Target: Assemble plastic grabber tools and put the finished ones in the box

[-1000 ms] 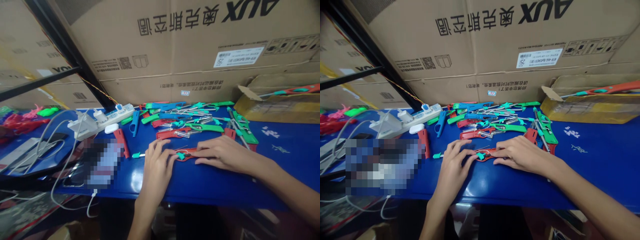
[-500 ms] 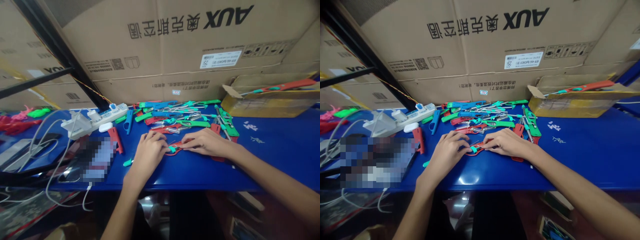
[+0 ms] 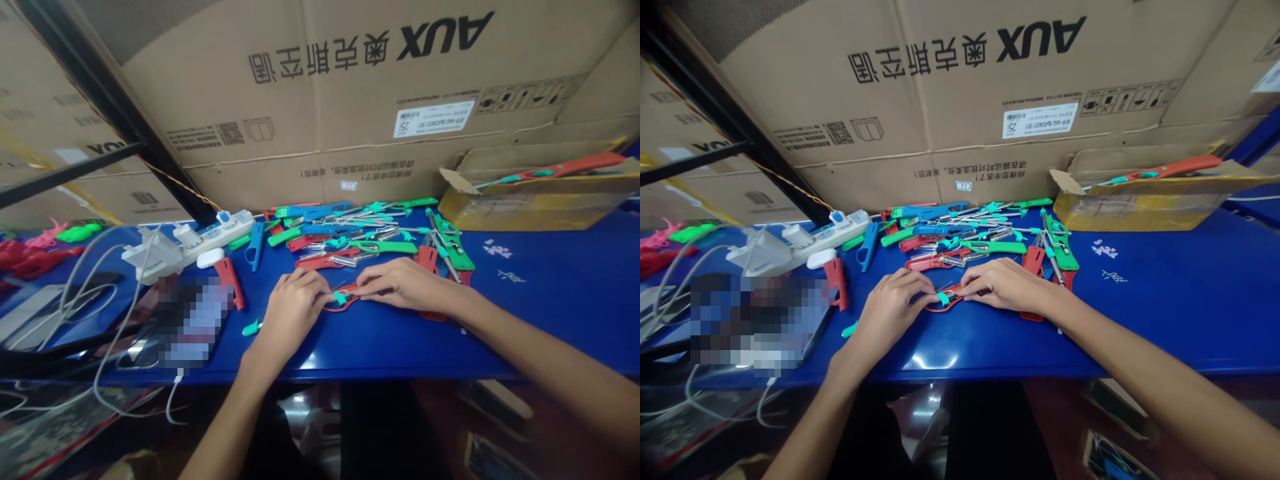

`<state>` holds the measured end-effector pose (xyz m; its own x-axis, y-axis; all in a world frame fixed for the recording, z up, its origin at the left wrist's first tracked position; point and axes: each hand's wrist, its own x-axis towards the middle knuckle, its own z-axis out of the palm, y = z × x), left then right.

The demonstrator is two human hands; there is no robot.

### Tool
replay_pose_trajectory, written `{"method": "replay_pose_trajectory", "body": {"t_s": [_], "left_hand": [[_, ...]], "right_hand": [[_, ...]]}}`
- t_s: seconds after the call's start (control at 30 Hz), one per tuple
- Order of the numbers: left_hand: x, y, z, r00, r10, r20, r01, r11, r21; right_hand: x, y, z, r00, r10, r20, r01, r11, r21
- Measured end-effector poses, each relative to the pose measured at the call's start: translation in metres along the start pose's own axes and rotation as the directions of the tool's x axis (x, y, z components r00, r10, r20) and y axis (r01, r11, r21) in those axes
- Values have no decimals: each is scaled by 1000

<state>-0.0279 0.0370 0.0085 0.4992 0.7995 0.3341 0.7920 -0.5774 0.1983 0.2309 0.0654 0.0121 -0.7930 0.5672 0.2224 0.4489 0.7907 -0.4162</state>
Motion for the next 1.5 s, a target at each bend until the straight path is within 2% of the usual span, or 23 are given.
{"method": "replay_pose_trajectory", "body": {"t_s": [0.3, 0.43, 0.63, 0.9, 1.07, 1.27, 1.37, 1.5], "left_hand": [[1, -2, 5, 996, -87, -8, 86, 992, -91], [0, -2, 5, 999, -28, -28, 26, 997, -70], [-5, 3, 5, 992, 83, -96, -75, 994, 79], [-9, 7, 4, 983, 130, -133, -116, 988, 105], [-9, 7, 4, 986, 85, -144, -77, 995, 58], [-8, 3, 7, 993, -11, -116, 1, 996, -89], [-8, 5, 9, 992, -12, -124, 11, 1000, -9], [-9, 11, 11, 985, 79, -151, -48, 980, 195]], "right_hand": [[0, 3, 2, 1000, -14, -1, 14, 1000, 25], [0, 3, 4, 1000, -14, -13, 14, 999, 31], [1, 1, 4, 1000, -2, -17, 3, 999, 43], [3, -4, 3, 994, 107, -11, -106, 991, 80], [3, -6, 5, 988, 154, -6, -152, 984, 97], [4, -4, 5, 983, 183, -1, -181, 975, 129], [5, -2, 6, 980, 197, -4, -195, 971, 141], [5, 0, 7, 980, 200, 0, -198, 968, 152]]}}
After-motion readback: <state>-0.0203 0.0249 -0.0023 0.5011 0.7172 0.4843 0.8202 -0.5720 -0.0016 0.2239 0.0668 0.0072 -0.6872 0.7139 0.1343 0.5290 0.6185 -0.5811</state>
